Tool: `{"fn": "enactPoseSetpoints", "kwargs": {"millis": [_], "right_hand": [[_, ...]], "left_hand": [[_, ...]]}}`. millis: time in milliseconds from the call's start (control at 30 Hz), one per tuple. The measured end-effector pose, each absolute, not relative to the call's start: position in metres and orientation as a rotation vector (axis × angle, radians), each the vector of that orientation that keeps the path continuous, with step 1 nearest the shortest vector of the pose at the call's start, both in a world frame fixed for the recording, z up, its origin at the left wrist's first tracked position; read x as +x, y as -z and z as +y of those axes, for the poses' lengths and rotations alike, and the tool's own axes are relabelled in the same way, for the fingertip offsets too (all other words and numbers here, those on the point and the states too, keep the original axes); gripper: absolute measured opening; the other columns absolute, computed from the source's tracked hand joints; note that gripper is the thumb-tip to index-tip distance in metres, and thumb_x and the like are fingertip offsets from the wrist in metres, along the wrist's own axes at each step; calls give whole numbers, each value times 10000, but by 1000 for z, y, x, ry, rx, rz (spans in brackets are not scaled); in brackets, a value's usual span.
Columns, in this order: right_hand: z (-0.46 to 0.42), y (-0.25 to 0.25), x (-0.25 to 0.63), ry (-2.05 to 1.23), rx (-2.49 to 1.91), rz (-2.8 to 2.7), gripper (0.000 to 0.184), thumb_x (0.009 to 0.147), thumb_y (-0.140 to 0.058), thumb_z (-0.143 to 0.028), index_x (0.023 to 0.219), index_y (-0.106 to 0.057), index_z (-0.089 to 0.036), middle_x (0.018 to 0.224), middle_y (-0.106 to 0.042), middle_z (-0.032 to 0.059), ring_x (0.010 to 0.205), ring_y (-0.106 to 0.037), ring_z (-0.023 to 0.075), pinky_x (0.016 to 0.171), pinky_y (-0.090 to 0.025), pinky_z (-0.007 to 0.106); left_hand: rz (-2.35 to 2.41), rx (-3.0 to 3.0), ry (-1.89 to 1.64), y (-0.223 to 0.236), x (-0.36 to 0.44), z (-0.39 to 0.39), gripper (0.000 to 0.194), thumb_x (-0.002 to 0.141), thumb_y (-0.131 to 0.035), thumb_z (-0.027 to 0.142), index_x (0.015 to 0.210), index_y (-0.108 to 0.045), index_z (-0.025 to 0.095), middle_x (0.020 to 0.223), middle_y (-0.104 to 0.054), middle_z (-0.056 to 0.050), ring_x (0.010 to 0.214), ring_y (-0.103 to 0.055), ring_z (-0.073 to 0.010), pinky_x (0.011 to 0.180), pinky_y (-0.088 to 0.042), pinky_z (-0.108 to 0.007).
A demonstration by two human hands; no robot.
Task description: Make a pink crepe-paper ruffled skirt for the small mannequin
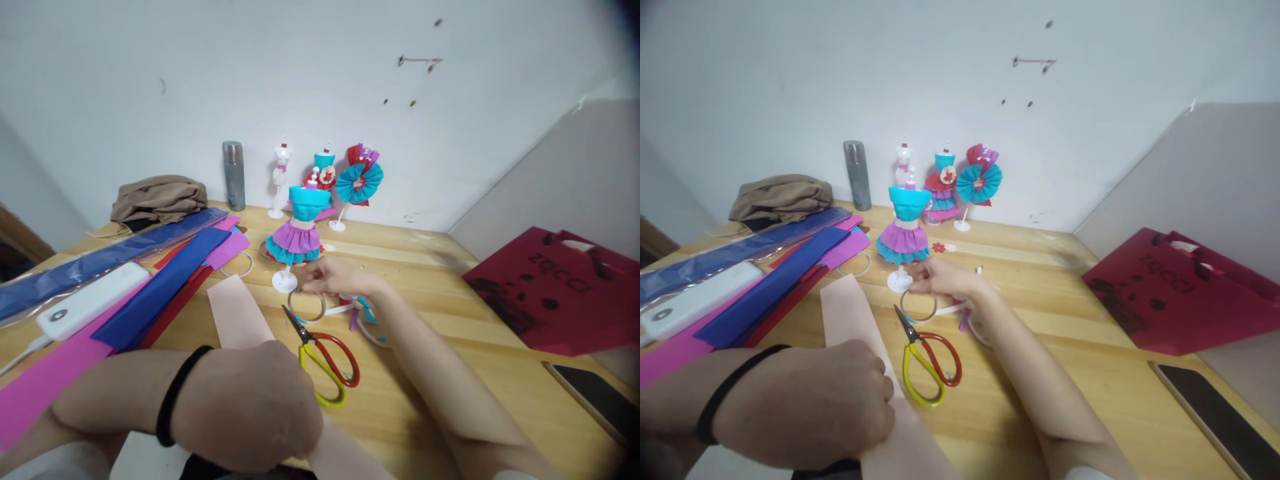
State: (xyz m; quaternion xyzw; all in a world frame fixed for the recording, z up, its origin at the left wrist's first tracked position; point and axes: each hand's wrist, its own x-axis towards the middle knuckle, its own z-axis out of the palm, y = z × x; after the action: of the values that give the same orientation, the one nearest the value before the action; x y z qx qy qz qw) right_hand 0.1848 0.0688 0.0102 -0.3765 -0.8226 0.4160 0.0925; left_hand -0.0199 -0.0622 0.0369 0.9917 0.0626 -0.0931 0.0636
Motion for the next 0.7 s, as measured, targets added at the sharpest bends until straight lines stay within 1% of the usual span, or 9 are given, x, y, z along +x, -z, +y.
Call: {"fn": "enactPoseSetpoints", "kwargs": {"millis": [67,133,200,300,400,500,600,700], "right_hand": [[72,7,165,-1087,-1193,-2390,184,797,-616,-292,715,-566,-135,610,-422,-55,565,-384,76,531,-299,213],[73,21,151,-956,-1279,-2339,150,794,-603,-267,729,-541,-146,608,-411,-57,565,-372,83,532,-279,219],[74,32,142,-849,-1347,-2304,145,802,-585,-241,704,-530,-150,606,-434,-47,564,-375,87,538,-268,225],[76,42,137,-732,-1409,-2278,206,840,-560,-261,669,-540,-149,614,-492,-18,576,-408,98,549,-270,234],[80,48,137,-626,-1464,-2253,213,874,-526,-253,707,-591,-138,674,-580,30,603,-450,116,570,-285,246],[86,49,144,-547,-1515,-2238,189,874,-528,-234,757,-634,-131,724,-640,65,621,-488,132,587,-298,254],[91,47,154,-482,-1571,-2216,190,864,-528,-216,750,-652,-127,741,-662,88,640,-512,146,591,-299,260],[93,47,160,-458,-1600,-2197,203,861,-530,-223,732,-651,-123,723,-657,87,635,-511,148,584,-296,262]], "left_hand": [[206,3073,248,-36,-22,-63,197,773,-640,261,613,-540,204,600,-606,0,477,-471,-135,442,-363,-317],[244,3165,165,-36,-23,-64,162,782,-642,227,646,-559,203,627,-615,4,506,-493,-143,477,-371,-319],[284,3224,140,-38,-23,-66,145,777,-653,189,658,-570,199,643,-623,12,522,-505,-148,500,-371,-320],[300,3227,218,-42,-21,-67,156,784,-642,168,644,-577,195,631,-626,16,506,-498,-150,489,-350,-321],[316,3191,291,-43,-19,-68,173,805,-611,168,639,-579,199,633,-630,17,504,-495,-153,482,-340,-320],[325,3180,284,-38,-19,-67,170,810,-601,172,642,-584,199,652,-642,10,515,-505,-156,489,-345,-325],[287,3185,170,-31,-20,-66,178,803,-613,183,630,-577,202,646,-641,0,503,-493,-155,493,-338,-330],[272,3169,206,-30,-19,-65,212,820,-597,189,612,-560,203,636,-630,2,491,-474,-153,481,-325,-334]]}}
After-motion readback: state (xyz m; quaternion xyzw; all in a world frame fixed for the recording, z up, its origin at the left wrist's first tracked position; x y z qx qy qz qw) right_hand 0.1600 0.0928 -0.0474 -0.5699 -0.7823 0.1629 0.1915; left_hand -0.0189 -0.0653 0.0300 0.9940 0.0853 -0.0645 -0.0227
